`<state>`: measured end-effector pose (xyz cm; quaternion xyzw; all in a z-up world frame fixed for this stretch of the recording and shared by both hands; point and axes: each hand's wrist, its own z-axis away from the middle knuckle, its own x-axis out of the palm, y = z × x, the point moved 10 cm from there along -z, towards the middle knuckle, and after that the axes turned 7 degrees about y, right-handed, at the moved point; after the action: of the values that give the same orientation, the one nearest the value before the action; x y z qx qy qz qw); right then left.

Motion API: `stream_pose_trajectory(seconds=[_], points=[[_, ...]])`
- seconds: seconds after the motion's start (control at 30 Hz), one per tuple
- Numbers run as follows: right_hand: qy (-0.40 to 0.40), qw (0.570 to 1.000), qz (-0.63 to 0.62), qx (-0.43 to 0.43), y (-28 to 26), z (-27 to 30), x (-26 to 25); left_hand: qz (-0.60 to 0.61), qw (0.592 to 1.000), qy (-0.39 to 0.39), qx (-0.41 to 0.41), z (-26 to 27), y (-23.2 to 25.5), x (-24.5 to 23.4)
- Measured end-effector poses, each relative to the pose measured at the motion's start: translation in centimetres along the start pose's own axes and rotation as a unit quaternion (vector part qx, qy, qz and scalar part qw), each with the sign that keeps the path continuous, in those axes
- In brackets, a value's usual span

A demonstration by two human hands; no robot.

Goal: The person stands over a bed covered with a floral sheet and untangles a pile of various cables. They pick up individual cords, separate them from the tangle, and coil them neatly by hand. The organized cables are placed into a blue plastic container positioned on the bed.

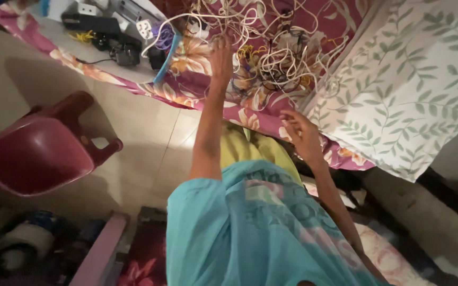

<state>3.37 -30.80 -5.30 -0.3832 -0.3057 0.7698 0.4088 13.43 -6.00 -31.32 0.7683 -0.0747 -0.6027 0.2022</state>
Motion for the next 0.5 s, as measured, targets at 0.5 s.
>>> stream_pose_trajectory(seconds=[0.5], points=[[0.056, 0.901, -0.417, -0.107, 3.1, -15.0, 3.7, 0.439, 0.896, -0.063, 0.03, 3.5, 20.4, -31.3]])
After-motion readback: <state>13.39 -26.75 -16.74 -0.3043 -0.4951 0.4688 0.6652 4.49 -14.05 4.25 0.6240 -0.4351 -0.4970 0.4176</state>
